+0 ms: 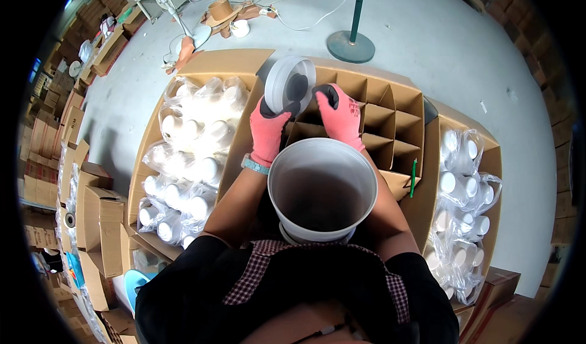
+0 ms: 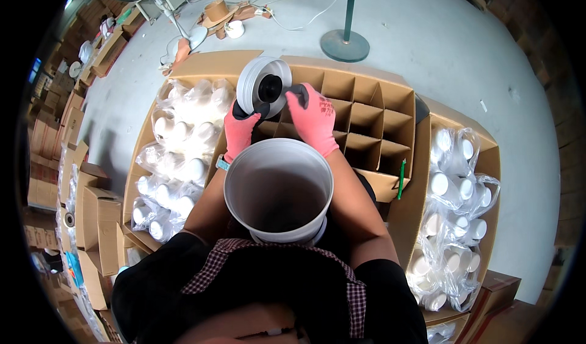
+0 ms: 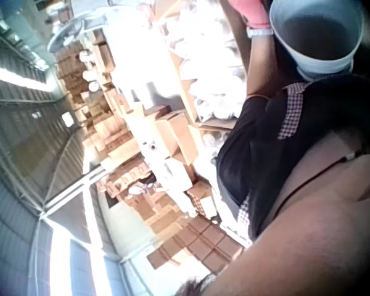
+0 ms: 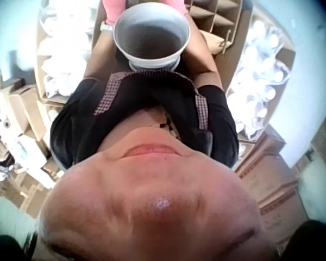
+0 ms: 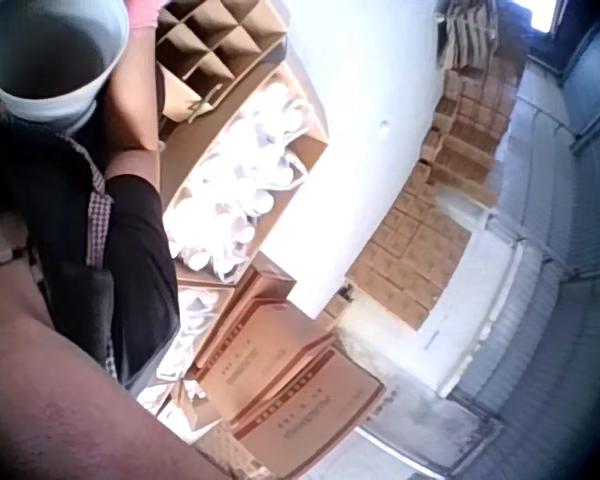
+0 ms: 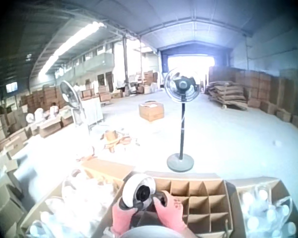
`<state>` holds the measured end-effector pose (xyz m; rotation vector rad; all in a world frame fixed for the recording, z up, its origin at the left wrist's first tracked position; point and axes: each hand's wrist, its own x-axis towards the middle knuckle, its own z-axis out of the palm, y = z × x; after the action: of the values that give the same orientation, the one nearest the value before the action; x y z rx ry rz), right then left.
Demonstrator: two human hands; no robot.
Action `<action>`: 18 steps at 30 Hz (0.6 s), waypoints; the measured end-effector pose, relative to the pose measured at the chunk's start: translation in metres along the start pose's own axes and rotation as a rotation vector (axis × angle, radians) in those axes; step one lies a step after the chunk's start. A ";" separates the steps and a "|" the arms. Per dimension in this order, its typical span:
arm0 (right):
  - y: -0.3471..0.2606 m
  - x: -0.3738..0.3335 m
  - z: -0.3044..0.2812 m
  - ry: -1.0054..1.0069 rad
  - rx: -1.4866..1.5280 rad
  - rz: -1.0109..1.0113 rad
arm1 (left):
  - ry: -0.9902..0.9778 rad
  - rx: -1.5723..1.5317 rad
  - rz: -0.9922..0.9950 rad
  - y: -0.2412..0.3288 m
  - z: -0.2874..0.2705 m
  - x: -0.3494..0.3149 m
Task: The person assembles multiple vacuum flasks by inserting glass liners into plastic outer casings, attaching caps, and then placing the finished flasks into a plastic bag.
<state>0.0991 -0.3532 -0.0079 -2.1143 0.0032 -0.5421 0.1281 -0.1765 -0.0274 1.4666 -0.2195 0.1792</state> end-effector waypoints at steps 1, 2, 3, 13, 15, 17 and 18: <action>-0.007 -0.006 0.006 0.133 0.081 -0.107 | -0.006 -0.013 -0.001 -0.002 0.002 -0.002; -0.006 0.002 0.015 0.241 -0.064 -0.345 | -0.012 -0.026 -0.001 -0.002 0.006 -0.004; -0.004 -0.001 0.018 0.163 -0.025 -0.154 | -0.038 -0.056 -0.009 0.001 0.015 -0.005; 0.102 0.033 0.067 -0.167 -0.244 -0.132 | 0.073 0.074 -0.118 -0.027 -0.001 0.007; 0.095 0.054 0.060 -0.057 0.236 0.094 | 0.116 -0.349 -0.175 -0.023 -0.008 0.014; 0.073 0.087 0.034 -0.101 0.815 0.499 | 0.113 -1.083 -0.369 -0.001 -0.013 0.018; 0.074 0.101 0.041 -0.044 0.818 0.467 | 0.087 -1.175 -0.419 0.003 -0.015 0.021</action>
<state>0.2208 -0.3839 -0.0478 -1.2626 0.2104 -0.1606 0.1483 -0.1620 -0.0205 0.3087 0.0698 -0.2125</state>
